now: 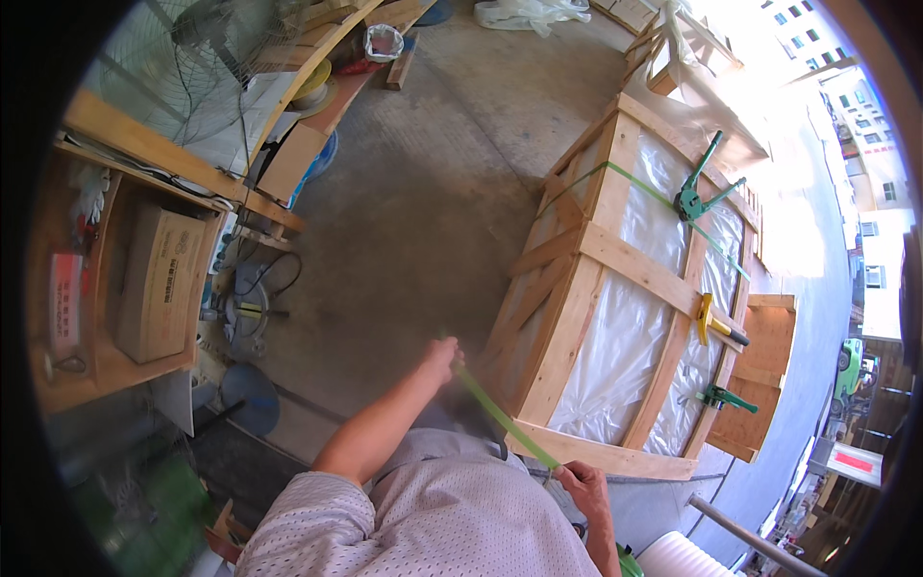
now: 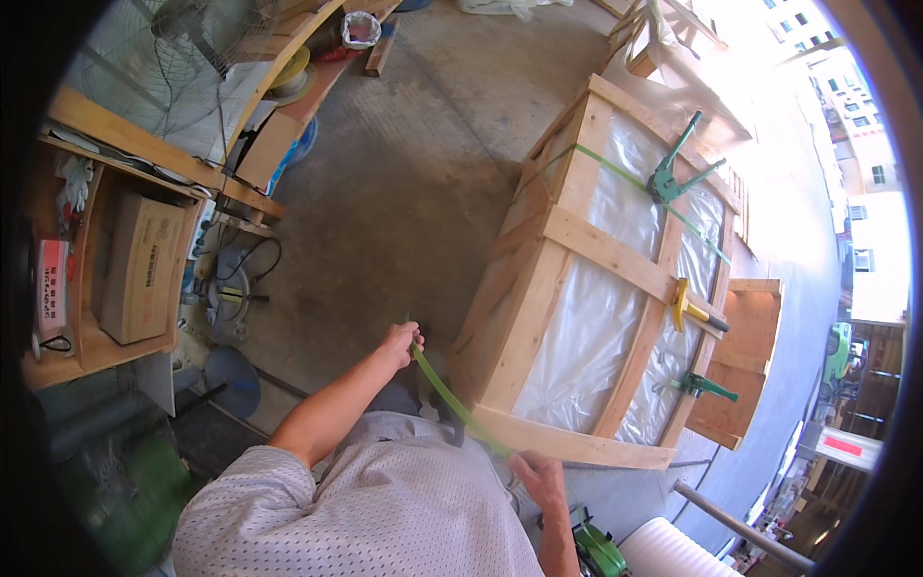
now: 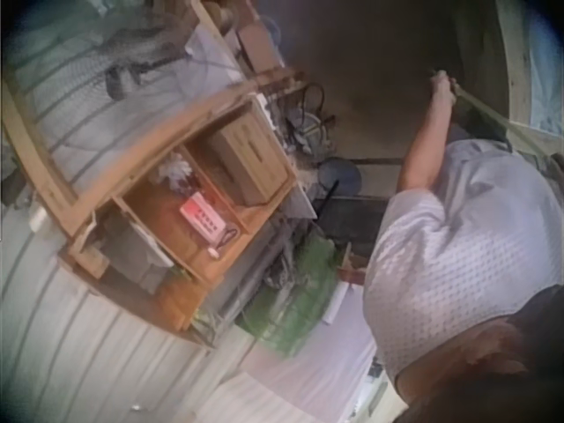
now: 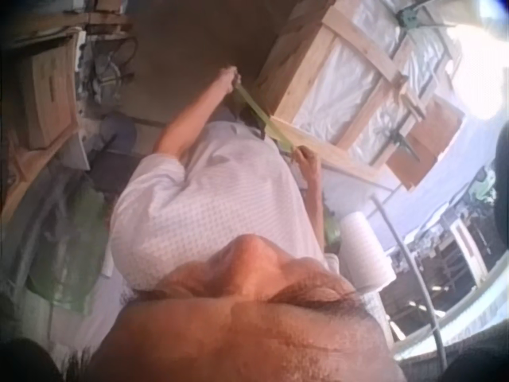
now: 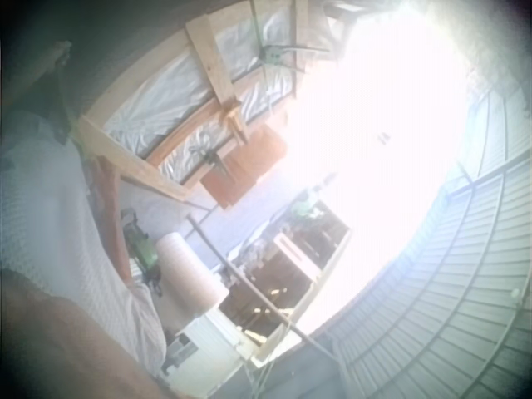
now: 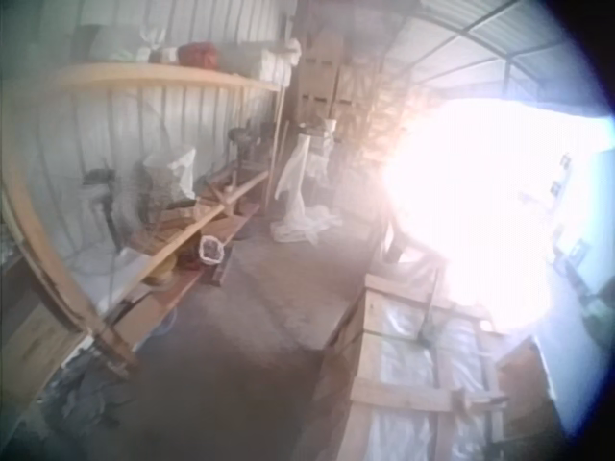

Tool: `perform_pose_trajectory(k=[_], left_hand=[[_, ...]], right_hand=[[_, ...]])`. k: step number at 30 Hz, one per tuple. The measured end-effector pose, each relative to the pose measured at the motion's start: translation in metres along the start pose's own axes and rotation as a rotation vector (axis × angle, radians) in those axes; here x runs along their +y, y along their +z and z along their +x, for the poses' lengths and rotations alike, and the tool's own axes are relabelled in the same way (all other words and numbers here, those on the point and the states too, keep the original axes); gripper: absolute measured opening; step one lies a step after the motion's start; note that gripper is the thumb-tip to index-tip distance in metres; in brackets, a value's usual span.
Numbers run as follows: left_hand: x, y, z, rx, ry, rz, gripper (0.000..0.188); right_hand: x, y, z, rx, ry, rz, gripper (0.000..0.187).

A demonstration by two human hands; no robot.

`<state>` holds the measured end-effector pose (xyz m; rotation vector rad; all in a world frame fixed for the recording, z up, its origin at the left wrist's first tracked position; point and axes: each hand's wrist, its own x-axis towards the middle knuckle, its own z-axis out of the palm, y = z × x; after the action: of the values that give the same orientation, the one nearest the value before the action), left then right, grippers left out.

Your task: The person secures a wooden crate with green plastic straps using a hand tensioner and a hammer. They wrap straps around the crate, tension them with the tool, and fasten them in place.

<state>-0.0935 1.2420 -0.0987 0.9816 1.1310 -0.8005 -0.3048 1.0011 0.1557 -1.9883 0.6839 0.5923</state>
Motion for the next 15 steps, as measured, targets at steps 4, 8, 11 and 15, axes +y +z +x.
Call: perform_pose_trajectory(k=[4, 8, 11, 15], left_hand=[[0.006, 0.003, -0.015, -0.097, -0.046, 0.029, 0.015], [0.009, 0.008, -0.042, -0.177, -0.116, -0.006, 0.017], [0.011, 0.017, -0.071, -0.246, -0.124, -0.034, 0.019], [0.013, 0.041, -0.113, -0.383, -0.123, -0.104, 0.022]], right_hand=[[-0.02, -0.007, -0.002, 0.014, 0.044, -0.018, 0.018], [-0.034, -0.011, -0.003, 0.058, 0.092, -0.002, 0.015], [-0.037, -0.018, -0.004, 0.092, -0.053, -0.003, 0.02], [-0.036, -0.038, -0.011, 0.166, -0.006, 0.049, 0.02]])
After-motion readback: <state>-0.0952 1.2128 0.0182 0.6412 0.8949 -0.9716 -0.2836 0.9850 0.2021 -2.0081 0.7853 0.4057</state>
